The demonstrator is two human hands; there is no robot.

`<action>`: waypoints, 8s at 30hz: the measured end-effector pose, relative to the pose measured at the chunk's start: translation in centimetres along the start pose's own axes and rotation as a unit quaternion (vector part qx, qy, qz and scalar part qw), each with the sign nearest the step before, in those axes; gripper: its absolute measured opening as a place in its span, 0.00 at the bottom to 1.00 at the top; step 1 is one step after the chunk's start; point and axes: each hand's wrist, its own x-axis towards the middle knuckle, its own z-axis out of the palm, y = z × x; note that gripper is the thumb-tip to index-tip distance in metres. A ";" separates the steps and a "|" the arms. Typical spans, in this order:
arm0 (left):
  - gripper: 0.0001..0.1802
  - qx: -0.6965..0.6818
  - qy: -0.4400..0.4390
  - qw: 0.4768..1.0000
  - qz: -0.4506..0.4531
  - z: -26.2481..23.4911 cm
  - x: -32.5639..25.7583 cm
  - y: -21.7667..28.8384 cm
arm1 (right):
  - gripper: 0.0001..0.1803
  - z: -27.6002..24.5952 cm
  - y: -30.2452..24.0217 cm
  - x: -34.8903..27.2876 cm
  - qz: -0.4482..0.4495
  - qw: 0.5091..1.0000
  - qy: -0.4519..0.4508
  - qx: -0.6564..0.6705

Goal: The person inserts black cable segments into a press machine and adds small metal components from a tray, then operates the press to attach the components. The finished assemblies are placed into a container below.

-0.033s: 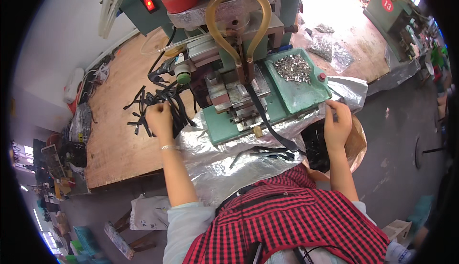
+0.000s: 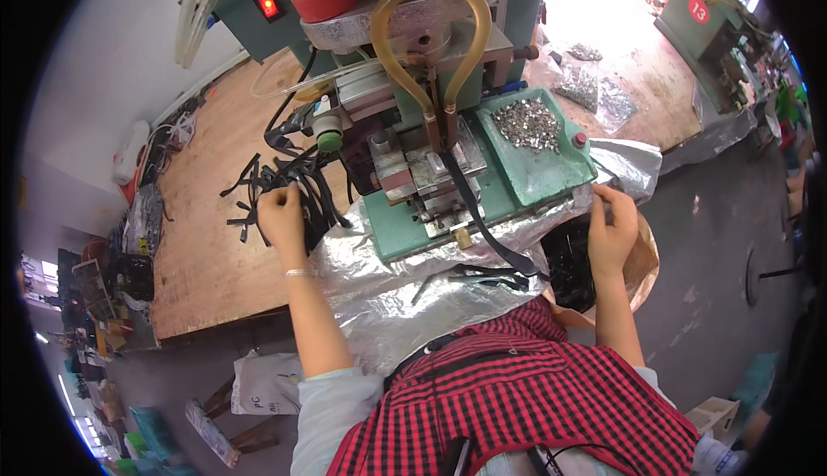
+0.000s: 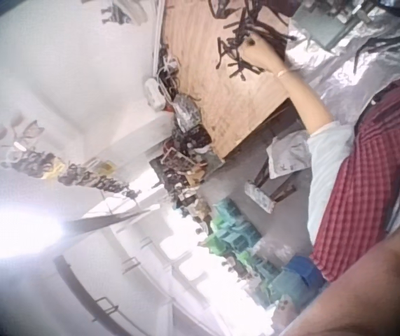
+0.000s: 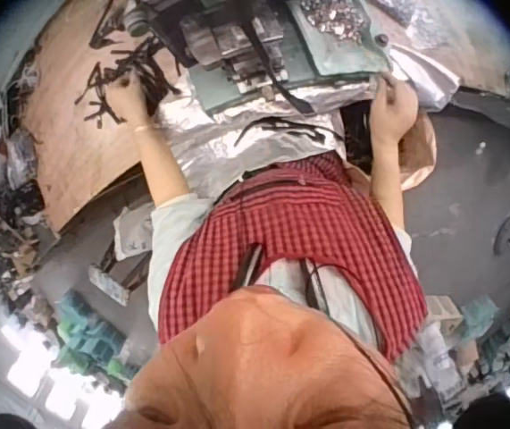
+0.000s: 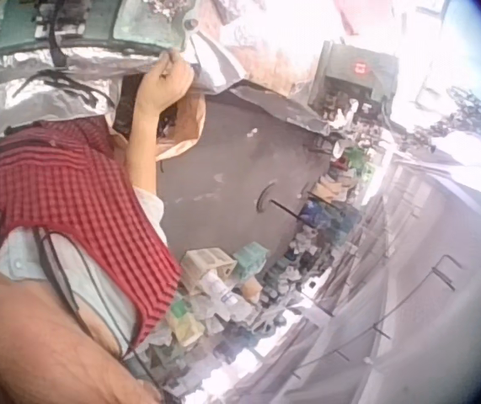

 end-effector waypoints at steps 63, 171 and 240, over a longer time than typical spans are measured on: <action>0.12 -0.204 0.044 0.957 0.200 -11.3 -10.4 14.9 | 0.04 8.4 -2.8 5.6 -0.048 0.981 -0.114 -0.150; 0.06 -0.417 -0.058 0.907 -0.011 -3.6 -4.1 10.7 | 0.09 6.7 -11.8 7.4 -0.075 0.958 -0.071 0.267; 0.07 -0.338 -0.088 0.932 0.099 -5.6 -5.4 6.8 | 0.06 0.2 -1.4 0.7 0.164 0.974 -0.004 0.156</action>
